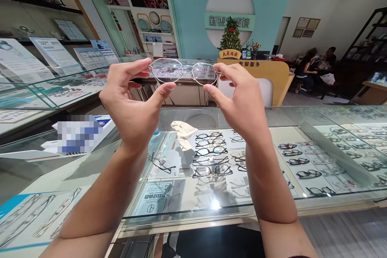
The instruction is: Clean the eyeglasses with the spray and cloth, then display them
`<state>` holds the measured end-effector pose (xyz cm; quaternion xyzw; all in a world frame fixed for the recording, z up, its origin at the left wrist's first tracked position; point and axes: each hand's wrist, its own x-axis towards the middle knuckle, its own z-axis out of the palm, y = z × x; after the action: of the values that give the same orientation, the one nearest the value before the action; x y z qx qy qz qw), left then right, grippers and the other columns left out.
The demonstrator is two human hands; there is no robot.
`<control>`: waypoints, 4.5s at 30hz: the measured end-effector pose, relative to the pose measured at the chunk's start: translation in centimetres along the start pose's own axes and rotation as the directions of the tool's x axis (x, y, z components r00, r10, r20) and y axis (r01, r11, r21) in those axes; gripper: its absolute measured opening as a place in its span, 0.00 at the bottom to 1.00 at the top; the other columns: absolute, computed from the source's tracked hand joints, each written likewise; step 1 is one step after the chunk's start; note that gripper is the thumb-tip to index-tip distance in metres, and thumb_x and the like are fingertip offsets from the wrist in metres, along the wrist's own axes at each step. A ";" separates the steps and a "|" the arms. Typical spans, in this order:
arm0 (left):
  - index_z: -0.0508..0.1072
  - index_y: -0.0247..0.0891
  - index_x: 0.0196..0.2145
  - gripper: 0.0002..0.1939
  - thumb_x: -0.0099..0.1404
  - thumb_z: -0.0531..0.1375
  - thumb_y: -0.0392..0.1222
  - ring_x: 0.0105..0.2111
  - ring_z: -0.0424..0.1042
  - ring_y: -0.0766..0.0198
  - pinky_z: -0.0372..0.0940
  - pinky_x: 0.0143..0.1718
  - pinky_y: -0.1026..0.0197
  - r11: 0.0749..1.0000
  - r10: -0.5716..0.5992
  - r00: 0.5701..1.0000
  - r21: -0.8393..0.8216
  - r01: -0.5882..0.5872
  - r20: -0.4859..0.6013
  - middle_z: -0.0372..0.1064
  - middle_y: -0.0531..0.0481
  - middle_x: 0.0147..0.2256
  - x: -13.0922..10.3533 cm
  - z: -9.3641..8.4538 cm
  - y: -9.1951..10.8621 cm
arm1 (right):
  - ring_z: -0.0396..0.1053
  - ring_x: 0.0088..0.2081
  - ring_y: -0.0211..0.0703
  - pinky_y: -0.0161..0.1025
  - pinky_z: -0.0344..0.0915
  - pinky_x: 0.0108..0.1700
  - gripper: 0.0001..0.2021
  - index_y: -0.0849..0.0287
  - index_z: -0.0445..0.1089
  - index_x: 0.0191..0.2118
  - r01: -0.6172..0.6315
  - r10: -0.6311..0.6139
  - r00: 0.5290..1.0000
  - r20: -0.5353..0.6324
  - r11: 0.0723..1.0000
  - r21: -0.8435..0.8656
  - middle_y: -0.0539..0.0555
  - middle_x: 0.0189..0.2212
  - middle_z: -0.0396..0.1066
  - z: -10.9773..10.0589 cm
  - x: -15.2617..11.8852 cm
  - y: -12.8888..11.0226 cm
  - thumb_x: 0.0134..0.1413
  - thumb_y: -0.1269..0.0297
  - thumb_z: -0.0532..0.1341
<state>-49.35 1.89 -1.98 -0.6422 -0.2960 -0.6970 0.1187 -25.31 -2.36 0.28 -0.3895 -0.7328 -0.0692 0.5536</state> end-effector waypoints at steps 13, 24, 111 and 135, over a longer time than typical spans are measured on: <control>0.81 0.56 0.55 0.31 0.64 0.71 0.75 0.54 0.78 0.42 0.72 0.53 0.34 0.996 -0.058 0.998 -0.060 0.060 0.025 0.80 0.48 0.53 0.2 0.0 -0.3 | 0.81 0.52 0.58 0.61 0.81 0.56 0.19 0.43 0.82 0.58 0.002 -0.003 1.000 -0.022 1.000 -0.031 0.57 0.52 0.83 -0.2 -0.1 -0.6 0.68 0.43 0.69; 0.82 0.57 0.53 0.30 0.62 0.73 0.74 0.51 0.80 0.43 0.73 0.49 0.37 0.995 -0.091 0.993 -0.038 0.094 0.080 0.83 0.50 0.51 0.9 -0.5 -0.9 | 0.80 0.53 0.60 0.64 0.79 0.56 0.16 0.49 0.82 0.57 0.004 -0.008 0.997 -0.073 0.998 -0.058 0.58 0.55 0.82 0.1 -0.3 -1.3 0.66 0.56 0.74; 0.60 0.59 0.74 0.36 0.75 0.67 0.63 0.72 0.69 0.42 0.76 0.64 0.34 0.980 0.196 0.976 -0.018 -0.198 -0.092 0.70 0.47 0.70 -1.4 3.3 -6.1 | 0.77 0.60 0.56 0.57 0.77 0.61 0.18 0.46 0.77 0.57 0.006 0.041 0.986 -0.164 0.960 0.281 0.59 0.58 0.79 4.1 0.4 1.8 0.77 0.42 0.59; 0.60 0.65 0.75 0.38 0.73 0.68 0.64 0.62 0.79 0.42 0.78 0.61 0.37 0.986 0.060 0.997 -0.151 -0.067 -0.051 0.67 0.44 0.69 -1.4 3.7 -5.3 | 0.78 0.60 0.56 0.58 0.79 0.61 0.19 0.45 0.75 0.63 0.011 0.024 0.987 -0.156 0.976 0.216 0.59 0.54 0.79 3.3 0.3 0.3 0.80 0.46 0.54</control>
<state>-49.00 7.91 -4.74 -0.6423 -0.2181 -0.7282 0.0981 -27.62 -0.20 -0.79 -0.3227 -0.6884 -0.0178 0.6493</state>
